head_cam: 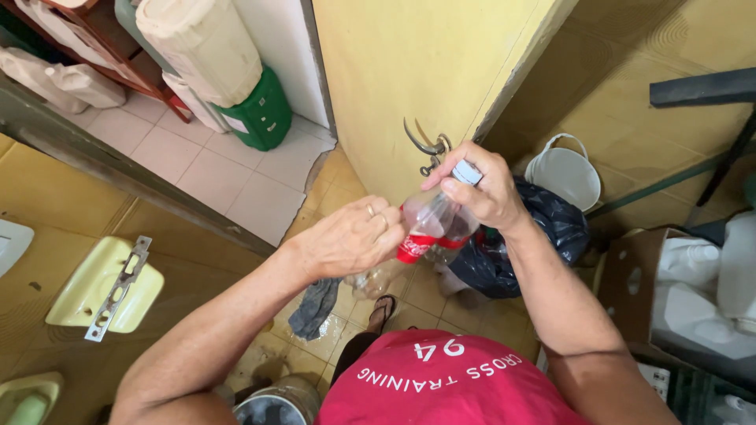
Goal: Sorting and preparing plastic bottles by removing caps and labels
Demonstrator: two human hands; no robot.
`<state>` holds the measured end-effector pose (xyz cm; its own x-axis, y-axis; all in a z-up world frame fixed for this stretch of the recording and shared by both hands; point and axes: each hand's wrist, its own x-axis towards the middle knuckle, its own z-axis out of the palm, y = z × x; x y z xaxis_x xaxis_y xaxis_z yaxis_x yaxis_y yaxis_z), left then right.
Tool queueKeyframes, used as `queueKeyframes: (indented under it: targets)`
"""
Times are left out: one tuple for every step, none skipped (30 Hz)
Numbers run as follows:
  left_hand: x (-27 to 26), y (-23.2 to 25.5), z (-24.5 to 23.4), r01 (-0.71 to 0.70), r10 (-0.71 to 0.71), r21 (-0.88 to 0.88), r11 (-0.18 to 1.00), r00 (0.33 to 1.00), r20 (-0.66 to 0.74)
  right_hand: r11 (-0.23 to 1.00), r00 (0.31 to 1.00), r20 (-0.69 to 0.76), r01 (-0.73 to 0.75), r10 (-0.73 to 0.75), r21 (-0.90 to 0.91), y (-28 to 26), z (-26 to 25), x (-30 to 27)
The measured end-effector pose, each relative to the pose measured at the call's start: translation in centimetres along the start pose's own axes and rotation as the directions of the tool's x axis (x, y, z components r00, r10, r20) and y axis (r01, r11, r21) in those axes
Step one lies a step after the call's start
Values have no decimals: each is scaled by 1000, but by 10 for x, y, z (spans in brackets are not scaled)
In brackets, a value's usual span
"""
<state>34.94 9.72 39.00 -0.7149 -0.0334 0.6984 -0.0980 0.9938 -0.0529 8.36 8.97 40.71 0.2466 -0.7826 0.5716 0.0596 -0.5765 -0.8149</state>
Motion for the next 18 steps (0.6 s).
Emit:
queueKeyframes:
  targets:
    - [-1,0,-2,-32,32,18,999,999,-5,1000,1000,16,-5,6,-9,-3,0,2]
    - [-2,1,-3,-63,64,37,997,998,-10,1000,999,32,-11,11,-17,-7,0,4]
    - [-1,3,-5,-62,63,36,997,998,-10,1000,999,33,-12,12,-17,-10,1,3]
    - [0,4,-7,-88,89,32,996,996,-27,1000,1000,16,-21,21,4,-14,2,3]
    - [1,6,-9,-115,117,29,993,992,-44,999,1000,-1,-30,30,25,-17,2,3]
    - [-1,8,-10,-115,117,29,993,992,-45,999,1000,0,-30,30,24,-14,3,0]
    - [-3,10,-9,-125,126,27,992,991,-37,999,999,-11,-36,37,35,-10,2,-3]
    - [-5,12,-9,-134,135,24,991,990,-29,998,999,-21,-42,43,45,-7,2,-7]
    - [-3,14,-14,-133,134,21,991,991,-28,998,999,-24,-45,46,46,-7,1,-7]
    - [-1,17,-18,-129,130,29,991,991,-26,997,997,-33,-62,64,51,-7,0,-8]
    - [1,17,-22,-126,127,42,991,992,-26,996,996,-40,-74,76,56,-6,-1,-7]
    - [-1,20,-22,-126,128,43,991,992,-26,996,996,-40,-73,75,56,-6,0,-8]
    - [-3,22,-21,-129,132,65,989,991,-30,995,994,-62,-83,86,47,-7,0,-7]
    - [-4,24,-19,-132,136,88,987,990,-33,995,992,-85,-94,97,38,-8,0,-7]
    - [-4,24,-21,-132,135,86,988,990,-33,995,991,-86,-95,98,38,-7,-2,-6]
    - [-4,25,-23,-110,114,96,989,993,-30,996,990,-102,-93,94,14,-7,-3,-4]
    - [-4,25,-25,-88,92,105,991,995,-27,996,989,-118,-92,90,-9,-7,-5,-3]
    - [-3,28,-28,-88,91,102,991,995,-28,995,988,-119,-95,93,-9,-9,-4,-4]
